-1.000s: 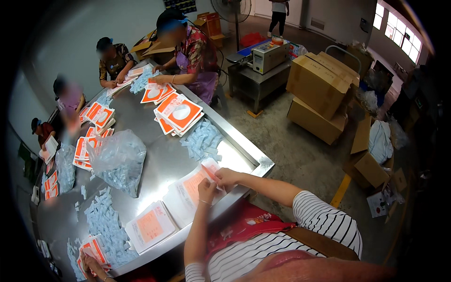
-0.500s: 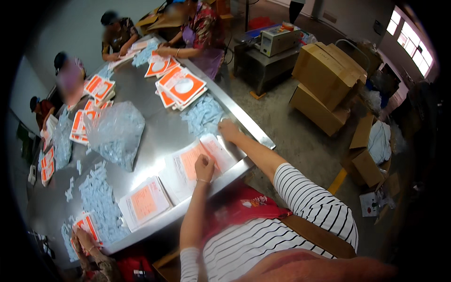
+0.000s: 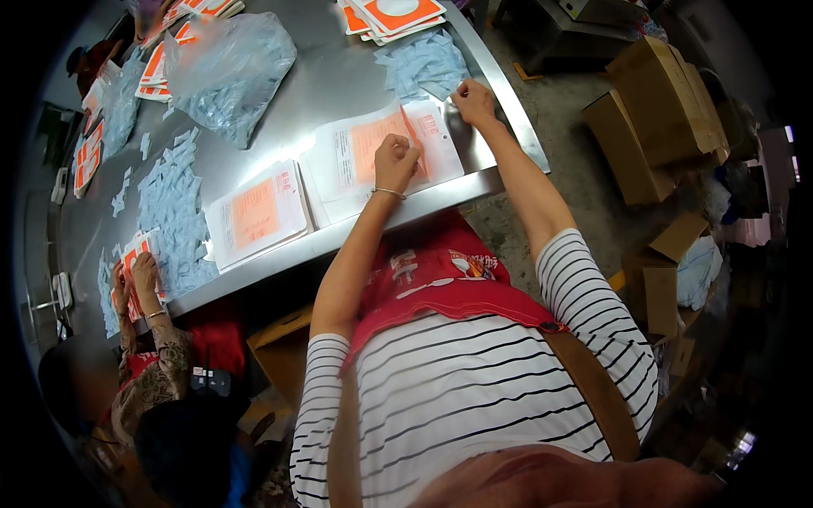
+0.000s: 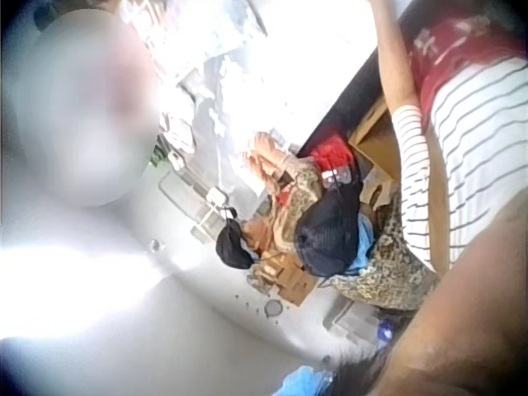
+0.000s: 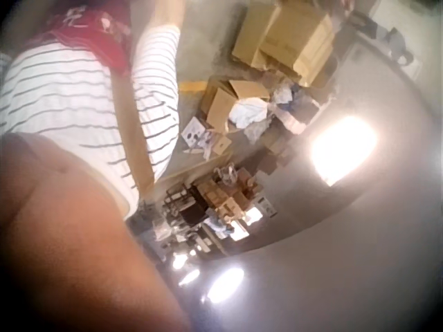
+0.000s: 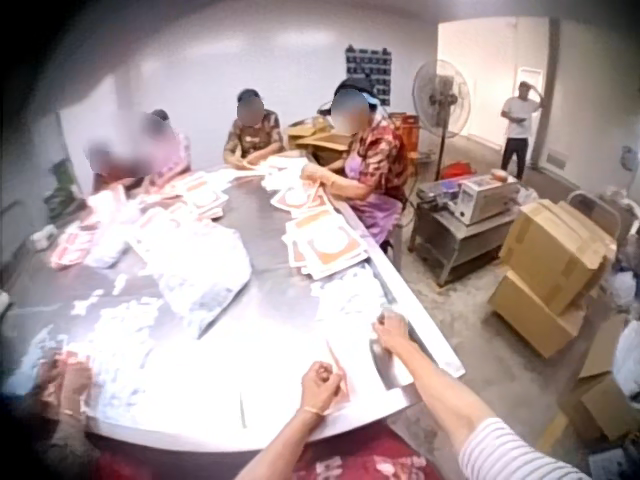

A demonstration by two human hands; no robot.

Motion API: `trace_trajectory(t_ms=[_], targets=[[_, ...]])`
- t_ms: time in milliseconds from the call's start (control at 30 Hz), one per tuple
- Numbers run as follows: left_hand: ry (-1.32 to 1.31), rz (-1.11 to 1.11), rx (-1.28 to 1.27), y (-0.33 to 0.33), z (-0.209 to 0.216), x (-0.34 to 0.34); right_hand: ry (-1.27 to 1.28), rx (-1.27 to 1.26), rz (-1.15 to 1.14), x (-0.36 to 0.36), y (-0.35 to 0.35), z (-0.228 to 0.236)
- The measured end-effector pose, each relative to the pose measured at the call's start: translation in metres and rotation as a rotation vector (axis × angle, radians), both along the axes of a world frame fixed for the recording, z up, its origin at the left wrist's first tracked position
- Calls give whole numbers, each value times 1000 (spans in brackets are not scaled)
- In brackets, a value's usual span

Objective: The person inserts small orange cards into the pockets of white booklets on a metal table. They repeatedly pick up a card, place it into a booklet, and move the completed booklet aside. Other workers are visible in the background performing similar tasks.

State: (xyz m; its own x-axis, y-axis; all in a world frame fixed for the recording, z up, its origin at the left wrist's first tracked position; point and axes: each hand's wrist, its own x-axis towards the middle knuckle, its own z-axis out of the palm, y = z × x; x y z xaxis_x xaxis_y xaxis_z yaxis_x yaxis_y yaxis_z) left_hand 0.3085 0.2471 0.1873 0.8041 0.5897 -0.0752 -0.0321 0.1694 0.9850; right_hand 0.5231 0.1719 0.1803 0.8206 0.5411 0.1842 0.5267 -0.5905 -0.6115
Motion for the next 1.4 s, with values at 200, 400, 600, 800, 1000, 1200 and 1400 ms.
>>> trace_trajectory(t_ms=[200, 400, 600, 800, 1000, 1200, 1400], targets=[[-146, 4, -131, -8, 4, 14, 910, 500, 541, -88, -19, 58], [-72, 75, 9, -12, 1, 18, 398, -58, 563, -85, -17, 57], [-81, 173, 416, -13, 47, -4, 667, -234, 766, -97, 8, 100], [-148, 433, 485, 15, 88, -35, 80, -275, 841, -132, 31, 123], [-163, 758, 791, 43, 118, -84, -215, -119, 1032, -177, 54, 160], [-49, 990, 1523, 95, 145, -152, 18, 377, 1095, -192, 21, 178], [704, 547, 1372, 111, 57, -176, 445, 334, 336, -61, -27, 59]])
